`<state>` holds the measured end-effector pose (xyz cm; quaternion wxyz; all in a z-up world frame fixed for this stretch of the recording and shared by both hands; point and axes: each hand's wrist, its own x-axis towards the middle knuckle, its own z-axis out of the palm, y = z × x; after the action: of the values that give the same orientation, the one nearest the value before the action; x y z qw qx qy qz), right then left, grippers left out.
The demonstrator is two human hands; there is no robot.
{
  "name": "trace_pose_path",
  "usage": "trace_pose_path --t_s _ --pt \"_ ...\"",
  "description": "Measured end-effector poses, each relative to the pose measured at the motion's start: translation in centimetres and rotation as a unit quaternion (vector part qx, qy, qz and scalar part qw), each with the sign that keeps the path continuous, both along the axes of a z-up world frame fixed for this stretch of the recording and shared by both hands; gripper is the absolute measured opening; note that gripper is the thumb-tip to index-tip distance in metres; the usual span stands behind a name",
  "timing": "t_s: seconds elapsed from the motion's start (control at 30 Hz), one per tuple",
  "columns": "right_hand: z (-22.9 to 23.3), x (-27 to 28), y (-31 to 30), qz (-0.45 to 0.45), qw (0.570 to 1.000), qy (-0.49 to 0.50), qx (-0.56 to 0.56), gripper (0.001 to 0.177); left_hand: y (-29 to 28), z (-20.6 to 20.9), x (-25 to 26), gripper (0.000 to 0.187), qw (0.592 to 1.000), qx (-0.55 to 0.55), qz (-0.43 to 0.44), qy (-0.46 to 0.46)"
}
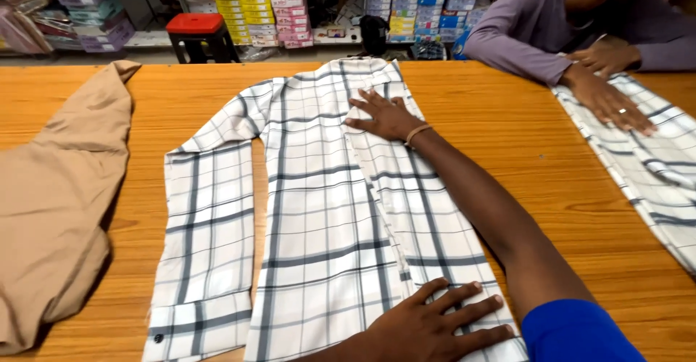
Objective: The recorder folds a white and black checkered shirt on a wooden table.
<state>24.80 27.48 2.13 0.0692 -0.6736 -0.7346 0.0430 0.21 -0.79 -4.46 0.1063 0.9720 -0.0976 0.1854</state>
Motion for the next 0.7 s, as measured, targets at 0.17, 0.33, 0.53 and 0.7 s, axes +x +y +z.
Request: trace_pose_path --t_s 0.17,0.33,0.53,0.7 --pt "0.4 0.0 -0.4 0.01 0.999 -0.051 0.012 0.086 -0.2 1.0 -0.4 0.063 0.999 -0.047 -0.012 -0.002" --pt "2.2 -2.9 -4.5 0.107 0.99 -0.072 0.061 0.079 -0.1 1.0 -0.3 0.068 0.998 -0.051 -0.013 0.022" --pt "3.9 -8.7 -19.1 0.167 0.986 -0.014 0.019 0.078 0.2 1.1 -0.1 0.078 0.996 -0.068 -0.033 0.042" --pt "1.9 -8.0 -25.3 0.116 0.993 0.002 -0.028 0.079 0.1 1.7 -0.5 0.082 0.998 -0.048 -0.032 0.024"
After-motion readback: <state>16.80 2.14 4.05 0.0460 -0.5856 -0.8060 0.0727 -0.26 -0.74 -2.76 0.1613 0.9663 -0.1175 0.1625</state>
